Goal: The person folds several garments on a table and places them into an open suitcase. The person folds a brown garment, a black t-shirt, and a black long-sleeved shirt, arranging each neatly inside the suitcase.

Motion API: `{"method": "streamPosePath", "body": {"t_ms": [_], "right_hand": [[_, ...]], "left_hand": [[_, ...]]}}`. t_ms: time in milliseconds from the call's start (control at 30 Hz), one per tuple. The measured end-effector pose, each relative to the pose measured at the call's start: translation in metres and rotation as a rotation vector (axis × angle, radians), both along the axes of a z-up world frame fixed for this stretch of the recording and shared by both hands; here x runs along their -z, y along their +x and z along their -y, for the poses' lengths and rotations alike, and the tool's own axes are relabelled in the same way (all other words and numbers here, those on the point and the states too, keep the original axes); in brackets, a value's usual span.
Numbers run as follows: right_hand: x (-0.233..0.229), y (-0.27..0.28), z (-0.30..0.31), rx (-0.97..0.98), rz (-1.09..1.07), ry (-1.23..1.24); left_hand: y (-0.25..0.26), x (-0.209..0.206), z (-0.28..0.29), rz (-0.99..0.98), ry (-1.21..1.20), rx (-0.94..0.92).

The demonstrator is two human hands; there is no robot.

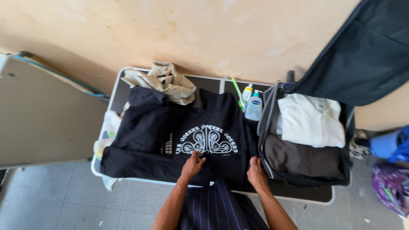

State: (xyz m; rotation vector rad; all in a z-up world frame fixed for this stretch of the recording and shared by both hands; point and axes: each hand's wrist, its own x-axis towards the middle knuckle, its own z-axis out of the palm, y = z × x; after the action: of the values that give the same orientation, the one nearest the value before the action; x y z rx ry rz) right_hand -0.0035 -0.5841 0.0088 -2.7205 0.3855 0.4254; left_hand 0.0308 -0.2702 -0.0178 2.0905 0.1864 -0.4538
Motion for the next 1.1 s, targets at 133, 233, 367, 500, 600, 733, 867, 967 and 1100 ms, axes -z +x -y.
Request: {"method": "streamPosePath", "body": {"t_ms": [133, 233, 367, 500, 600, 733, 867, 967, 1100], "right_hand": [[-0.002, -0.001, -0.007, 0.067, 0.05, -0.021], [-0.007, -0.003, -0.021, 0.105, 0.086, 0.008], [-0.016, -0.004, -0.033, 0.165, -0.001, -0.043], [-0.026, 0.002, -0.047, 0.261, -0.071, -0.053], [-0.032, 0.008, -0.055, 0.285, -0.099, -0.036], [-0.037, 0.024, -0.069, 0.219, -0.035, 0.006], [-0.038, 0.045, -0.085, 0.228, -0.195, 0.016], [-0.039, 0.064, -0.095, 0.16, -0.124, 0.047], [-0.043, 0.107, -0.105, 0.12, -0.138, 0.156]], "left_hand": [[0.001, -0.032, -0.053, 0.128, 0.003, -0.151], [0.002, -0.064, -0.111, 0.188, 0.016, -0.336], [0.016, -0.091, -0.187, 0.367, 0.071, -0.538], [0.042, -0.094, -0.251, 0.428, 0.132, -0.592], [0.076, -0.085, -0.283, 0.372, 0.097, -0.576], [0.131, -0.081, -0.304, 0.486, 0.079, -0.418], [0.174, -0.096, -0.303, 0.521, 0.136, -0.164], [0.195, -0.119, -0.297, 0.371, 0.18, -0.023], [0.21, -0.144, -0.292, 0.211, 0.418, 0.234]]}}
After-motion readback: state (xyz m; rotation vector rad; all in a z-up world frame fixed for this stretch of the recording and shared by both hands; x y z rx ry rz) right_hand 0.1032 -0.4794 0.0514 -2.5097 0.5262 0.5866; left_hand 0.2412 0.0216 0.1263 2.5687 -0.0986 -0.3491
